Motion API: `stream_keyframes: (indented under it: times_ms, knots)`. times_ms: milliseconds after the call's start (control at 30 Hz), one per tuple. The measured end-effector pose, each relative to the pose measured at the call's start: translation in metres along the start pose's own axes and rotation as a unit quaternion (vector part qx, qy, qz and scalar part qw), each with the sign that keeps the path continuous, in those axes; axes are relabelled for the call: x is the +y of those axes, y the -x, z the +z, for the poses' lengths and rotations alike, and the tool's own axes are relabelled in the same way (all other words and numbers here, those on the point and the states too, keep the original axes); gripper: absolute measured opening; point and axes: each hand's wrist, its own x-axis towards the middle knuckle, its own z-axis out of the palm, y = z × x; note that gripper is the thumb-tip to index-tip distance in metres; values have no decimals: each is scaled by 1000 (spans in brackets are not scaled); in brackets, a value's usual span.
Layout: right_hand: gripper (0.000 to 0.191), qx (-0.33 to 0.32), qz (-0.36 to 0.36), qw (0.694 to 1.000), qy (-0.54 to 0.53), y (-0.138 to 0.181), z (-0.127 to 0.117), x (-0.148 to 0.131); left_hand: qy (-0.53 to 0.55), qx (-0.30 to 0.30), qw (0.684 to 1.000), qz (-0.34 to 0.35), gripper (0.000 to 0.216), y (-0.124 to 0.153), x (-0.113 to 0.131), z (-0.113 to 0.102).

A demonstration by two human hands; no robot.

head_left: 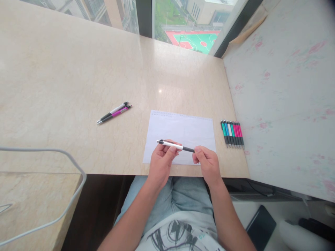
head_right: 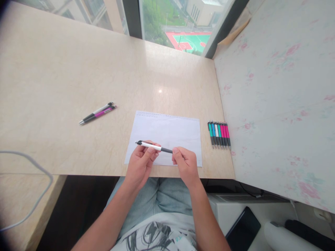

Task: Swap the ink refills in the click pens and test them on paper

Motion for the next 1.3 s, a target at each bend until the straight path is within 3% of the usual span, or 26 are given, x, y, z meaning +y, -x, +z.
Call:
stream_keyframes:
  times_ms: [67,233,333,500,600,733,867,1100,1300]
  knots:
    - [49,-15,9,1000,-23,1,3,1,-9,0,1000,-1,17,1,2,1]
    - [45,-132,10,991,19,1,7,0,-59,-10,998,23,23,4,7,0]
    - [31,-91,-25,996,6,2,9,-5,-160,-28,986,47,17,9,9,3]
    - [28,-49,2,983,-178,4,17,-20,-342,-123,930,55,11,17,8,15]
    - [19,9,33,929,-369,-2,16,-25,-381,-173,906,67,21,20,8,18]
    - [7,50,70,807,-584,-15,-9,-20,-428,-150,886,101,21,17,11,11]
    - [31,28,83,747,-659,-18,-37,-8,-423,-103,894,104,17,12,13,2]
    - [37,28,69,728,-682,-15,-43,-2,-352,-104,926,88,18,10,12,0]
    - [38,46,50,768,-637,-17,-42,1,-350,-84,929,83,17,11,12,1]
